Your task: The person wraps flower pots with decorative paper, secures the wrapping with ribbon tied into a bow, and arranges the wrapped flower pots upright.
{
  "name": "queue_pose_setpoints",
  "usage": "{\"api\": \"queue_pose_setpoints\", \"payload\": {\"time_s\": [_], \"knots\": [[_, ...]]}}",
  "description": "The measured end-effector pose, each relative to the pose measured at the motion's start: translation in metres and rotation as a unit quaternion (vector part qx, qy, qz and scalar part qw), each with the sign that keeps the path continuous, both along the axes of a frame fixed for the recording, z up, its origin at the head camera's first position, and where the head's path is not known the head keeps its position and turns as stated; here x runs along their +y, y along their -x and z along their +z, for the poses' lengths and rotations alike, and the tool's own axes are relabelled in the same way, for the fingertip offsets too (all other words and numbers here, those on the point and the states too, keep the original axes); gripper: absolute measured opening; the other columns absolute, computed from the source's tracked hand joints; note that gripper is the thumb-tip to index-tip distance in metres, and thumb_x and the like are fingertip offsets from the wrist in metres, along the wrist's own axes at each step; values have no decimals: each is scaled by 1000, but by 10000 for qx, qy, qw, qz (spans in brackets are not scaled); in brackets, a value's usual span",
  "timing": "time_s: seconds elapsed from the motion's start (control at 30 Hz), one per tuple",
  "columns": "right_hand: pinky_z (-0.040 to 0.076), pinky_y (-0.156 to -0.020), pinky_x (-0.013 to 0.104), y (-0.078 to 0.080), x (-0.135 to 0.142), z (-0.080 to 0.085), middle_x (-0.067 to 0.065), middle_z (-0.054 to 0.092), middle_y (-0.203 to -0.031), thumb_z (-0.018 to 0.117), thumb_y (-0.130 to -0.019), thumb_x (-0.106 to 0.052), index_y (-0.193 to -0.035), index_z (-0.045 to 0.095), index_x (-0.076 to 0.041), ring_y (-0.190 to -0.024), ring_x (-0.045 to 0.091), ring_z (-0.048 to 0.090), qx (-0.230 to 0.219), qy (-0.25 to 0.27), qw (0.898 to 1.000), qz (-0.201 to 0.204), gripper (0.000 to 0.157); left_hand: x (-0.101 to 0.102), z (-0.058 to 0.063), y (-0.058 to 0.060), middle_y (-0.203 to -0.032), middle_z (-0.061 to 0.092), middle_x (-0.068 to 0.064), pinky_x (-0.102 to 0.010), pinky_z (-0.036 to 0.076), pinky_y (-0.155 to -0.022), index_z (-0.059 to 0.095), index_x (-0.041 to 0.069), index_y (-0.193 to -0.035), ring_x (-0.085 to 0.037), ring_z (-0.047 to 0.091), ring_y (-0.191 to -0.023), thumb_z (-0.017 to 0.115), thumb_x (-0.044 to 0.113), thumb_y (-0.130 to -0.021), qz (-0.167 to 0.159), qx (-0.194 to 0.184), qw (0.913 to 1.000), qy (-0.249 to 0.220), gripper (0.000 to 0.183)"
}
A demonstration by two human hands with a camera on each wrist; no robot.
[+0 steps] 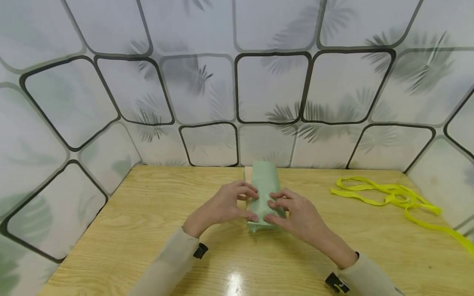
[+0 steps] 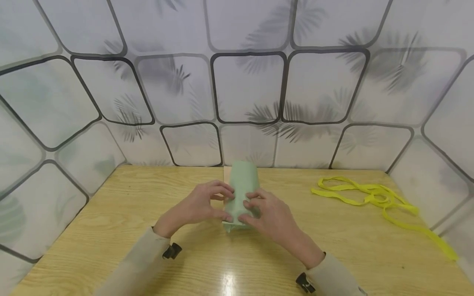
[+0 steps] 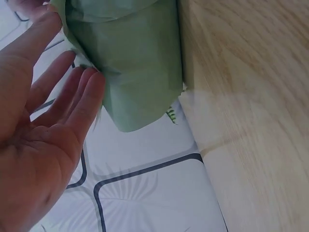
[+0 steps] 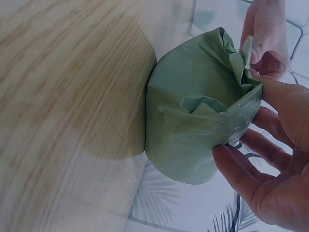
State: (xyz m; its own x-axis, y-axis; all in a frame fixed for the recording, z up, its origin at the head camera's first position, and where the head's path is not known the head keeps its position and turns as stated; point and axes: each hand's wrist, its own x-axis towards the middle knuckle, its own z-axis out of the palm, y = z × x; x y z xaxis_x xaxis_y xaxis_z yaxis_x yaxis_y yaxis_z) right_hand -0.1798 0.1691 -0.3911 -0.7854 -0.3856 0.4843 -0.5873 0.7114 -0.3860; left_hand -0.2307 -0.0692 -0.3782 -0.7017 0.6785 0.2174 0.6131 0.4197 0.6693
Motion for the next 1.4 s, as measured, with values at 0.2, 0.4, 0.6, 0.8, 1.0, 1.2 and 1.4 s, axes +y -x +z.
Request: {"api": "queue_pose_setpoints", "payload": {"time_s": [0.2, 0.4, 0.6, 0.8, 1.0, 1.2, 1.4], "knots": [[45, -55, 17, 1, 1, 0, 5, 73, -109, 91, -78, -23, -97, 81, -9, -65, 3, 59, -30, 98, 9999, 69, 26, 2, -3, -1, -122, 59, -9, -30, 58, -95, 64, 4, -118, -22, 63, -111, 90, 20, -77, -279, 632, 9976, 96, 51], [55, -63, 22, 4, 13, 4, 9, 70, -118, 81, -89, -18, -109, 79, -5, -77, 8, 66, -693, 451, 9930, 845, 24, 4, -8, -5, -115, 55, -9, -27, 58, -90, 59, 7, -124, -19, 62, -101, 90, 23, -78, -237, 1393, 9891, 414, 57], [60, -87, 29, 15, 42, 15, 20, 43, -151, 66, -99, -8, -145, 55, -1, -134, 45, 49, -2927, 699, 9287, 2168, 48, 6, -9, -8, -111, 54, -4, -23, 52, -81, 63, 11, -132, -19, 59, -94, 88, 26, -82, -44, 1490, 9869, 620, 58], [62, -76, 26, 25, 46, 6, 19, 47, -143, 78, -90, -5, -132, 68, -8, -130, 49, 51, -2623, 771, 9348, 2268, 44, 6, -10, -9, -108, 54, -2, -18, 51, -76, 65, 11, -129, -18, 59, -90, 87, 27, -83, -51, 1353, 9891, 583, 53], [62, -78, 35, 27, 29, -7, 3, 62, -107, 89, -72, 4, -94, 76, -17, -109, 34, 69, -476, 549, 9838, 1640, 33, 9, -11, -9, -109, 53, -6, -17, 55, -73, 65, 6, -127, -19, 57, -91, 86, 19, -83, -143, 995, 9946, 249, 51], [60, -63, 22, 20, 19, -8, 4, 57, -98, 83, -73, 13, -91, 74, -9, -112, 41, 67, -274, 657, 9873, 1418, 30, 11, -13, -10, -109, 54, -8, -15, 55, -72, 65, 6, -124, -20, 57, -93, 87, 17, -83, -81, 1092, 9939, 157, 48], [60, -60, 23, 18, 22, -5, 9, 58, -108, 84, -81, -1, -96, 74, -11, -116, 48, 63, -1174, 1135, 9712, 1732, 20, 12, -13, -11, -108, 53, -8, -14, 53, -70, 65, 6, -120, -20, 57, -92, 87, 18, -83, -13, 1185, 9926, 258, 45]]}}
